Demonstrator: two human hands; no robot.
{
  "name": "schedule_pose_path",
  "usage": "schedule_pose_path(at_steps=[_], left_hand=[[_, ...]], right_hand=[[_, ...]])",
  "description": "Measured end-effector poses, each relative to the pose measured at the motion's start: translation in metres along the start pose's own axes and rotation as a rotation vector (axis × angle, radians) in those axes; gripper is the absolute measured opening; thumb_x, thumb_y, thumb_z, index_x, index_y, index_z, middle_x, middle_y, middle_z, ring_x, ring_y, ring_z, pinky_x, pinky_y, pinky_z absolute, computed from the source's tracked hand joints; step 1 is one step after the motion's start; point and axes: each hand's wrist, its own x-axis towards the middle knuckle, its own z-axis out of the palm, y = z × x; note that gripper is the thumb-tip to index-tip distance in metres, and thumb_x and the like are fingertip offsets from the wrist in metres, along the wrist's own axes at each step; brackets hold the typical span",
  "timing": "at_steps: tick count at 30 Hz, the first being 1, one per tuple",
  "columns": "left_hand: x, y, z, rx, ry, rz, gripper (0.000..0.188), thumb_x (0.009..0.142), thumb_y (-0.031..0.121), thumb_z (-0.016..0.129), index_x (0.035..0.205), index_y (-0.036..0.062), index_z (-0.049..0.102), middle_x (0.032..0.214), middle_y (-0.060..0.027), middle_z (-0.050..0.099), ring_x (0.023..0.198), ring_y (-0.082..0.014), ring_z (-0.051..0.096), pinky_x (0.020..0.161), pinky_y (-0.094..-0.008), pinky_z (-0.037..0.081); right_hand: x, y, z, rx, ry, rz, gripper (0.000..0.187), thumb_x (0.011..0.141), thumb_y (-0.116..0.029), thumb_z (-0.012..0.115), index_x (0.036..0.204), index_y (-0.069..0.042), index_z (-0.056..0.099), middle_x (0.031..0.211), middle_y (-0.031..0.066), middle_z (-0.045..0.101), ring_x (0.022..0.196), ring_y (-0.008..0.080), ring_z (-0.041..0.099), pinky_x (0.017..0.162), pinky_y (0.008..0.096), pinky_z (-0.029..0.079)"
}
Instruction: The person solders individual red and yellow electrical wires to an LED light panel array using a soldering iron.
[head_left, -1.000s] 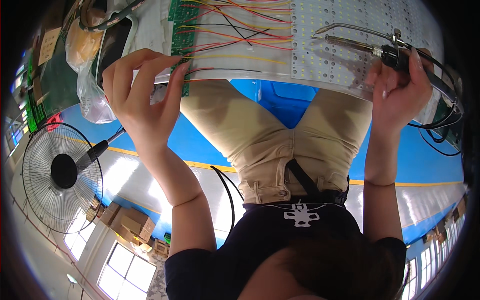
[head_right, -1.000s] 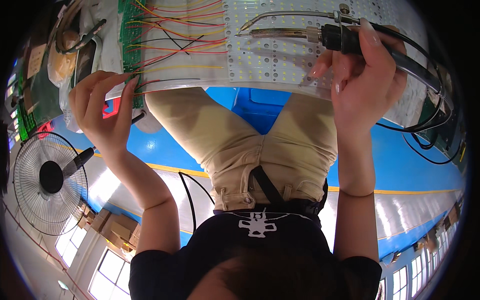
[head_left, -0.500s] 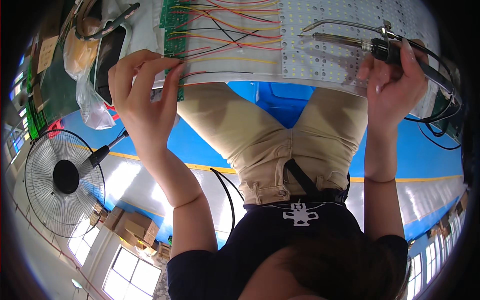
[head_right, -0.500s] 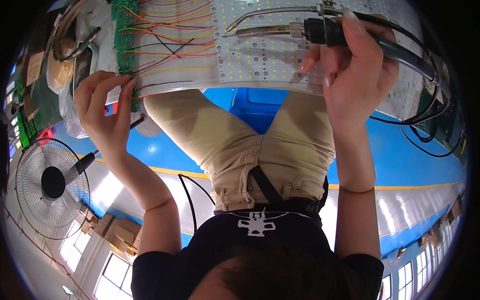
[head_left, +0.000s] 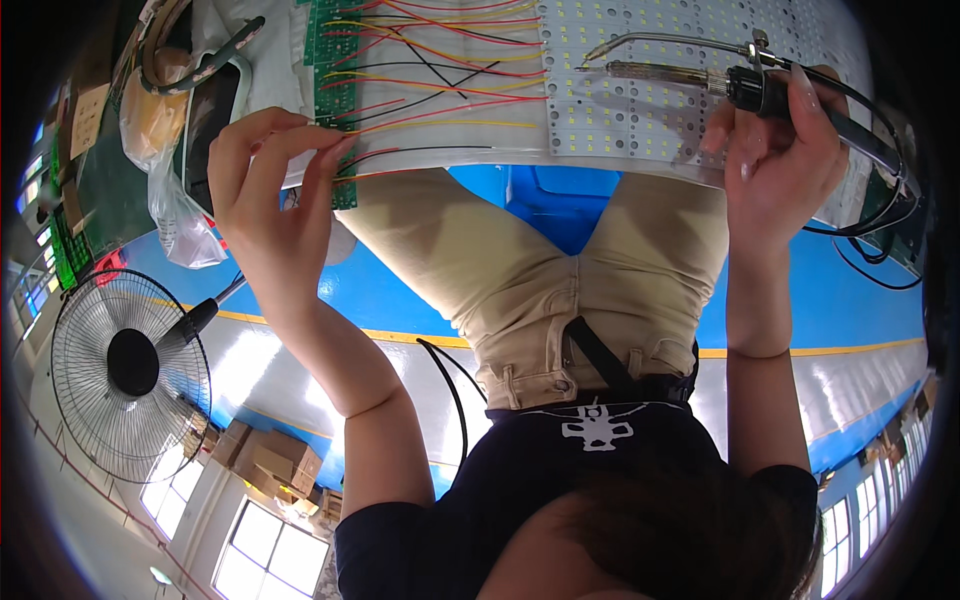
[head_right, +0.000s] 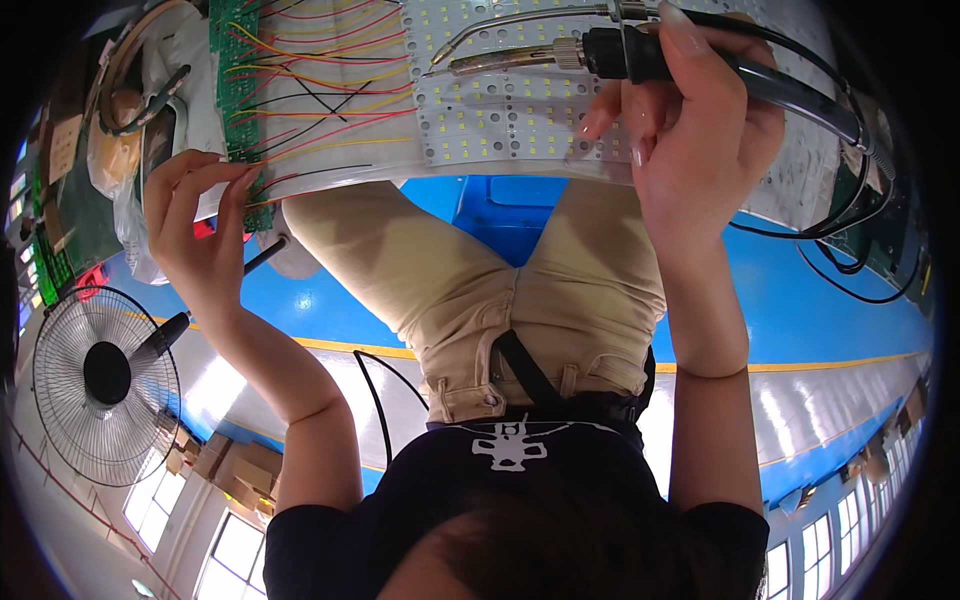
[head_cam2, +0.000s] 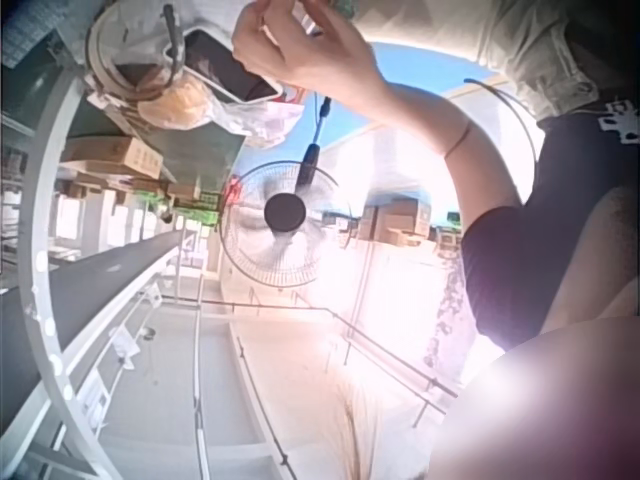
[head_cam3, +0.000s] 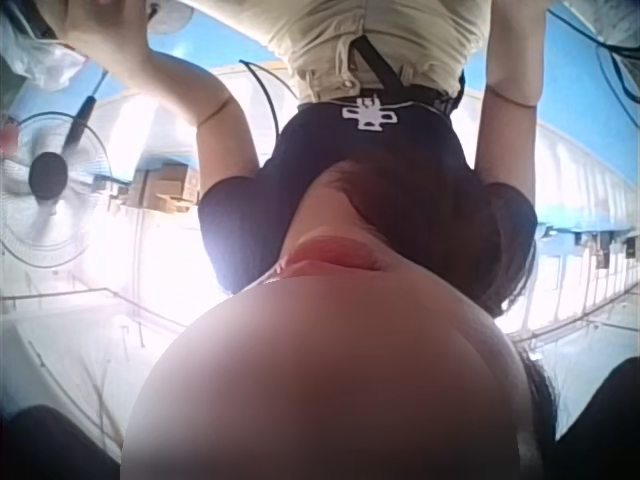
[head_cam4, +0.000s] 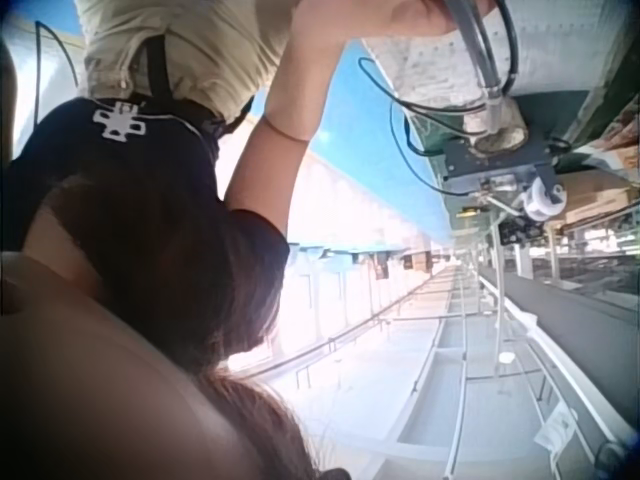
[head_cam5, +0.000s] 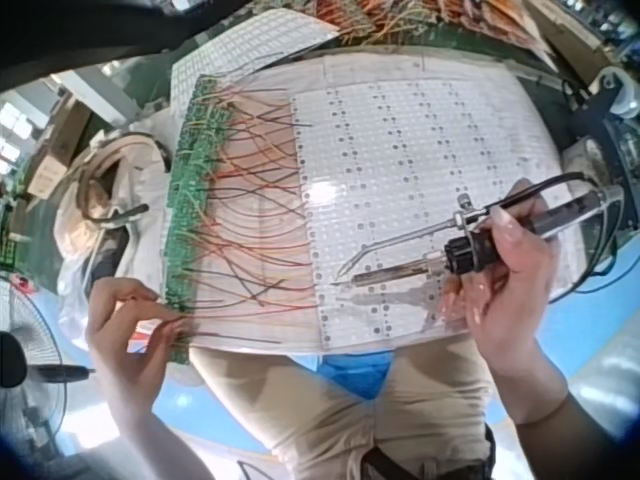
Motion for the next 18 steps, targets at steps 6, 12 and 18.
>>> schedule_pose_path(at_steps=[6,12,18], left_hand=[[0.0,-0.005,-0.001,-0.043,-0.031,0.033,0.021,0.07,0.001,0.083,0.088,0.0084,0.074,0.103,-0.0055,0.065,0.093,-0.0233,0.06,0.079,-0.0368,0.047],[0.003,-0.003,-0.005,-0.041,-0.083,0.065,0.021,0.068,0.011,0.087,0.085,0.0095,0.073,0.108,-0.0054,0.063,0.095,-0.0255,0.058,0.08,-0.0385,0.047],[0.011,0.013,0.003,-0.003,-0.076,0.132,0.021,0.068,0.012,0.086,0.082,0.0123,0.071,0.107,-0.0044,0.062,0.093,-0.0251,0.057,0.078,-0.0386,0.046]], right_hand=[[0.003,-0.003,-0.01,-0.205,-0.079,-0.046,0.01,0.099,0.007,0.047,0.103,0.009,0.056,0.059,0.0009,0.044,0.05,0.0109,0.057,0.05,0.0246,0.045],[0.0,-0.005,-0.006,-0.072,-0.033,0.124,0.01,0.1,0.005,0.049,0.106,0.008,0.057,0.059,0.0011,0.044,0.048,0.0115,0.055,0.049,0.0235,0.045],[-0.002,0.005,-0.009,-0.091,-0.057,-0.03,0.017,0.101,0.004,0.05,0.117,0.007,0.052,0.061,0.0018,0.047,0.048,0.0115,0.055,0.049,0.0243,0.045]])
